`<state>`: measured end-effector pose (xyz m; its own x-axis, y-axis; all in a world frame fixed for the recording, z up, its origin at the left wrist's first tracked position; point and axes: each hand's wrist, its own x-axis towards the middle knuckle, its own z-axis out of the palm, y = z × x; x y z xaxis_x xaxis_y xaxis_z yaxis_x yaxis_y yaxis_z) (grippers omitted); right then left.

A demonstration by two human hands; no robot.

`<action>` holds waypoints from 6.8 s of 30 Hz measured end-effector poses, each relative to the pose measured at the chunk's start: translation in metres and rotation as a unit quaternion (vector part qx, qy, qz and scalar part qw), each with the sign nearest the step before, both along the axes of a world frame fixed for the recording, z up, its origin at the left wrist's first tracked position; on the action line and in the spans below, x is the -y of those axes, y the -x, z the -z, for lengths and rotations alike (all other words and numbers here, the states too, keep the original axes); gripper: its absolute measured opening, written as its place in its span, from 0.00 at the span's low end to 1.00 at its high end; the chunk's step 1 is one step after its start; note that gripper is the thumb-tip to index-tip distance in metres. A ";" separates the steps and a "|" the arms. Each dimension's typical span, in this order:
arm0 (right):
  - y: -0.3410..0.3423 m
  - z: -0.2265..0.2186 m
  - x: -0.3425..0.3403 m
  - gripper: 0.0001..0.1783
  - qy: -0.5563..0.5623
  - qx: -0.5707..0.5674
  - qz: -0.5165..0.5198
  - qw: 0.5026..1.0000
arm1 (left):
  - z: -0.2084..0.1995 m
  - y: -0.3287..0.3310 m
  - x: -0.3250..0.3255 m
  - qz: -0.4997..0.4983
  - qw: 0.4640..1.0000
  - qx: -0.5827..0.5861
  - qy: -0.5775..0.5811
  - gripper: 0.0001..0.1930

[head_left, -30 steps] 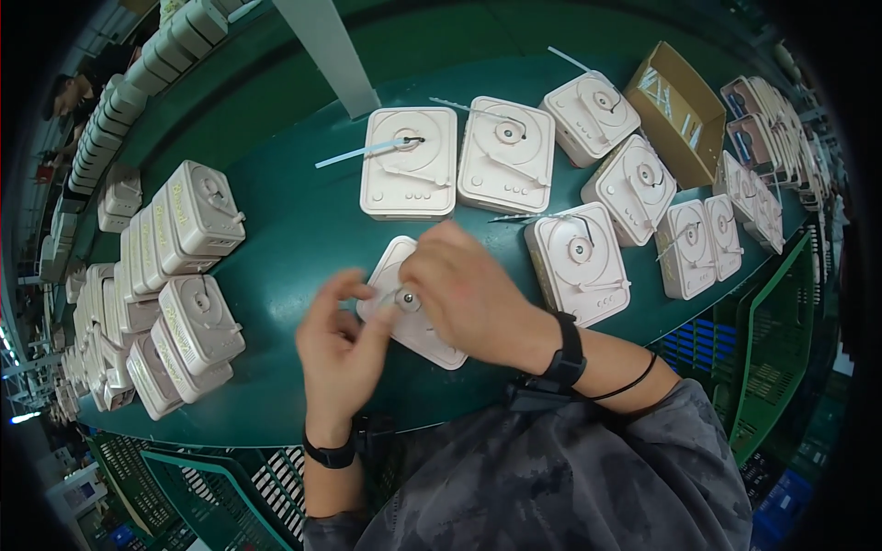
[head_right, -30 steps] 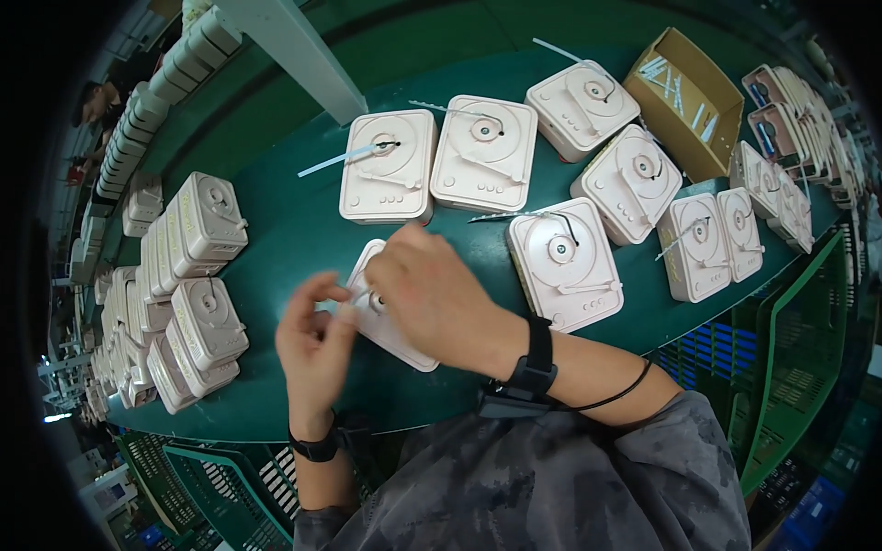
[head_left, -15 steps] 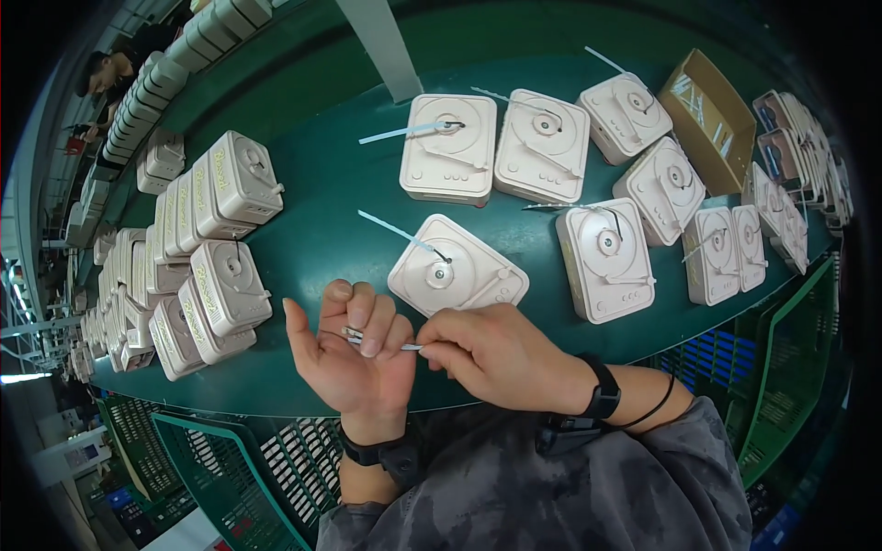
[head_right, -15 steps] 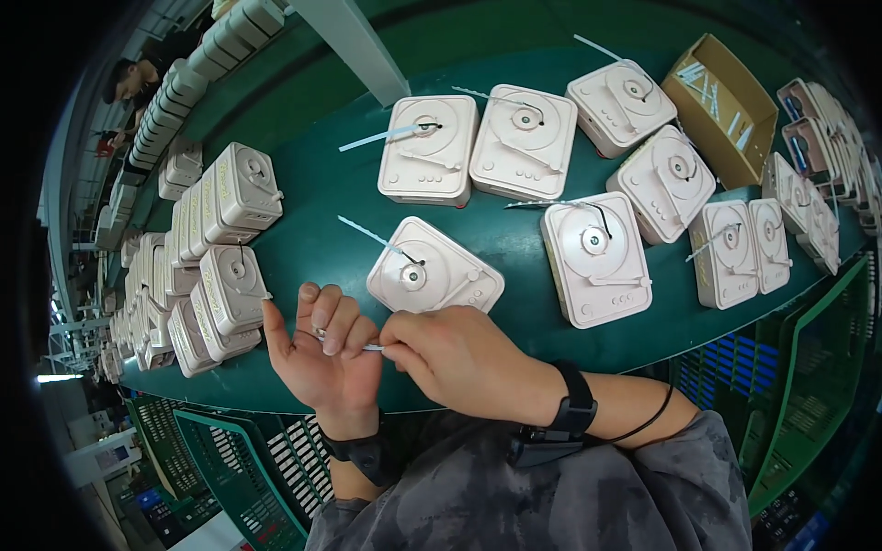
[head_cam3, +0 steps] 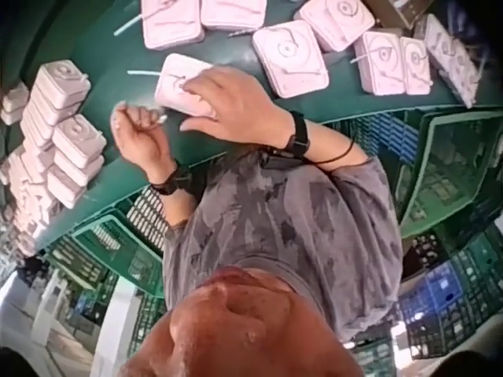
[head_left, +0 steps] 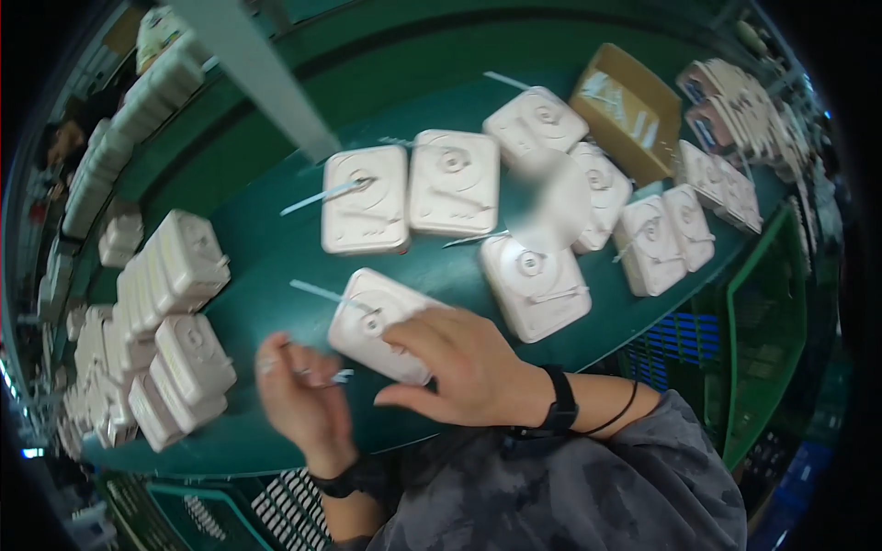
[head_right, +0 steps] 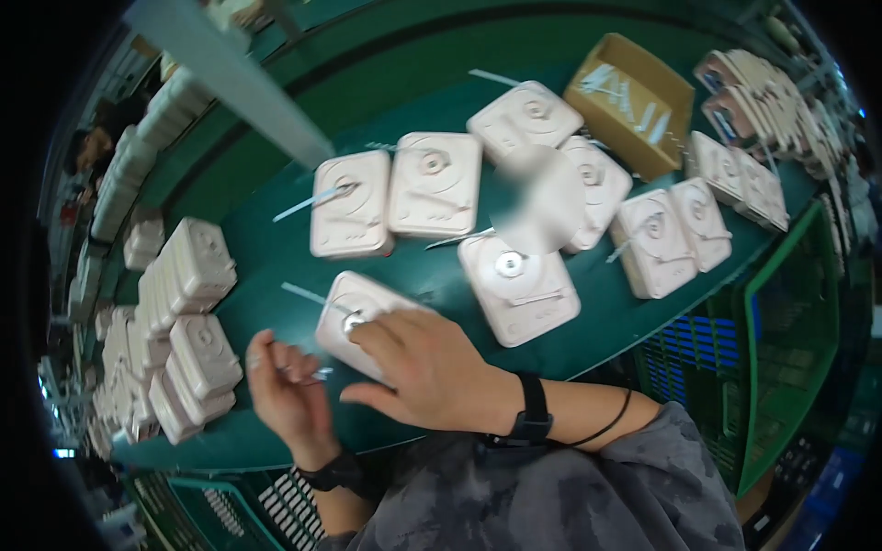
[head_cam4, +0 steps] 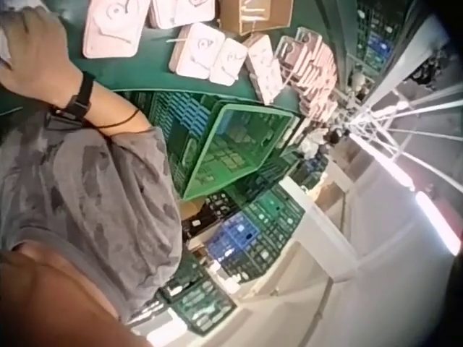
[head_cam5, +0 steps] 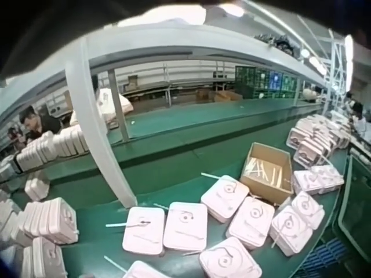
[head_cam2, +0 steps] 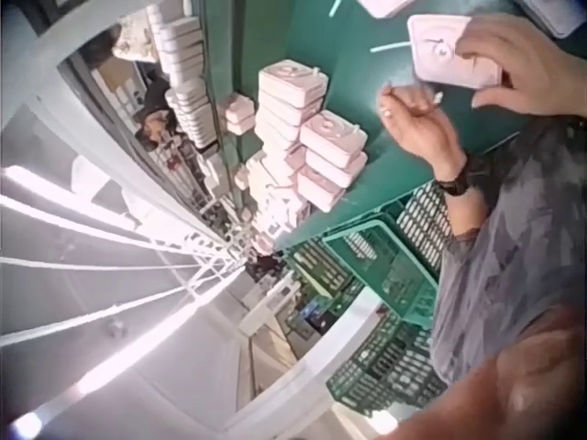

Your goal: The person assembles record players by hand, inserting light strips into the base and pressing them into place. After repeating this with several devices, the person moves a green crate into position and stacks the finished record players inside it.

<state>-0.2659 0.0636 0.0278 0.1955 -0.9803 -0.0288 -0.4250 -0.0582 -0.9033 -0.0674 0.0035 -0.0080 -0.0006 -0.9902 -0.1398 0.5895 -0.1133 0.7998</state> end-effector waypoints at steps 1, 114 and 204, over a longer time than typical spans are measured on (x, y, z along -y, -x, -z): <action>0.003 -0.001 0.000 0.32 0.108 -0.098 0.030 0.989 | 0.010 -0.021 0.008 0.004 0.998 0.058 0.005 0.14; 0.063 0.009 -0.038 0.21 0.211 -0.072 -0.011 0.975 | -0.010 0.055 -0.057 0.401 0.861 0.307 0.063 0.19; 0.082 0.051 0.001 0.06 0.244 -0.066 0.044 0.967 | -0.035 0.089 0.003 0.377 0.672 0.577 0.271 0.05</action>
<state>-0.3478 0.0629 -0.0236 0.1377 -0.8962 0.4218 -0.5580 -0.4221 -0.7145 -0.1567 0.0008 0.0272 -0.7315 -0.6748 -0.0977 -0.5207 0.4604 0.7189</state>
